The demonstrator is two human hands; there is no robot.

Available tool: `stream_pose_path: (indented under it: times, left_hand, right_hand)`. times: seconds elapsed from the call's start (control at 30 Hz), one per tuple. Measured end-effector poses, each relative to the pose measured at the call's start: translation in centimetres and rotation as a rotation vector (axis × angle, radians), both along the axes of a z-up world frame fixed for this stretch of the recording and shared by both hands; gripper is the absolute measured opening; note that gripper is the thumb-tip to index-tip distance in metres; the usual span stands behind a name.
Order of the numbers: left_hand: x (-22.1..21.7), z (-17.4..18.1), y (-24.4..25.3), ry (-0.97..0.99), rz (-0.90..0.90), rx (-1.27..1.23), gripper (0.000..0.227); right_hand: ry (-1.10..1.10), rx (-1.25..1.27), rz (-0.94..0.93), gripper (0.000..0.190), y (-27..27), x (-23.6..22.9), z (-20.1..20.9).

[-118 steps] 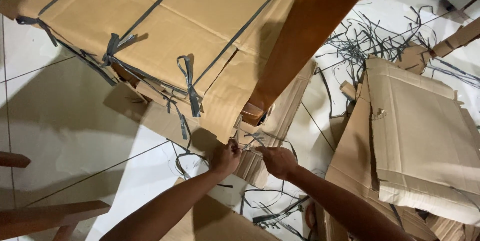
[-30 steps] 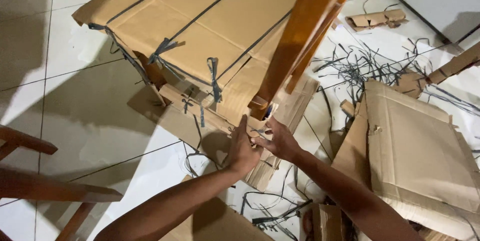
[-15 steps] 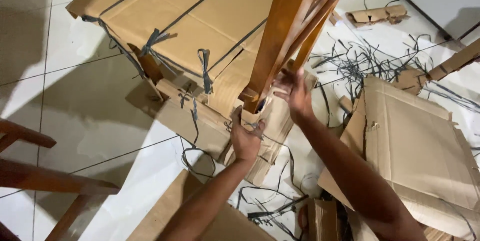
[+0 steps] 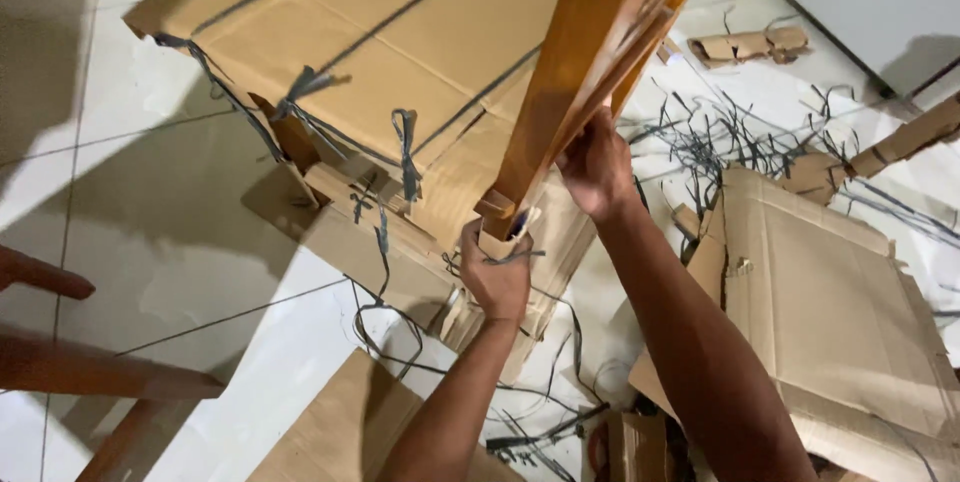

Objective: Unwrapping a wooden chair by removing cardboard packaging and plastic ties

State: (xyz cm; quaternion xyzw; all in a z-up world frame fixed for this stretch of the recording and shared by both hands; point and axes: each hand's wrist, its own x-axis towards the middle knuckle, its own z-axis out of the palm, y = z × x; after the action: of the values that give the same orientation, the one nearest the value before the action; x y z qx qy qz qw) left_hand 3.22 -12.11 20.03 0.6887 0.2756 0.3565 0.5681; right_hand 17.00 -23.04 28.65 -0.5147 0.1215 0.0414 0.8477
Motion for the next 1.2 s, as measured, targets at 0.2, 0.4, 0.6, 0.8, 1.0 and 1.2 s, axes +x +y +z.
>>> stream_pose_path:
  times: [0.2, 0.4, 0.6, 0.8, 1.0, 1.2]
  left_hand:
    - [-0.2, 0.3, 0.8, -0.010, -0.055, 0.036, 0.047]
    - [1.4, 0.6, 3.7, -0.059, -0.151, 0.066, 0.040]
    - [8.5, -9.2, 17.4, -0.392, -0.749, -1.751, 0.074]
    - [6.5, 1.8, 20.0, -0.320, -0.748, -0.534, 0.092]
    - [5.7, -1.6, 18.0, -0.010, -0.204, 0.149, 0.084]
    - [6.2, -2.8, 13.6, 0.009, 0.113, 0.497, 0.071]
  right_hand:
    - [0.017, 0.228, -0.065, 0.036, 1.2, -1.1, 0.2]
    - [-0.032, 0.345, -0.064, 0.033, 2.5, 1.0, -1.1]
    - [0.112, 0.189, -0.117, 0.058, 7.8, 0.4, 0.1]
    - [-0.081, 0.191, 0.199, 0.092, 10.4, -4.9, 2.2]
    - [-0.213, -0.438, -0.405, 0.022, -1.5, -2.3, -10.4]
    - [-0.125, -0.254, -0.361, 0.081, -2.8, 2.9, -10.2]
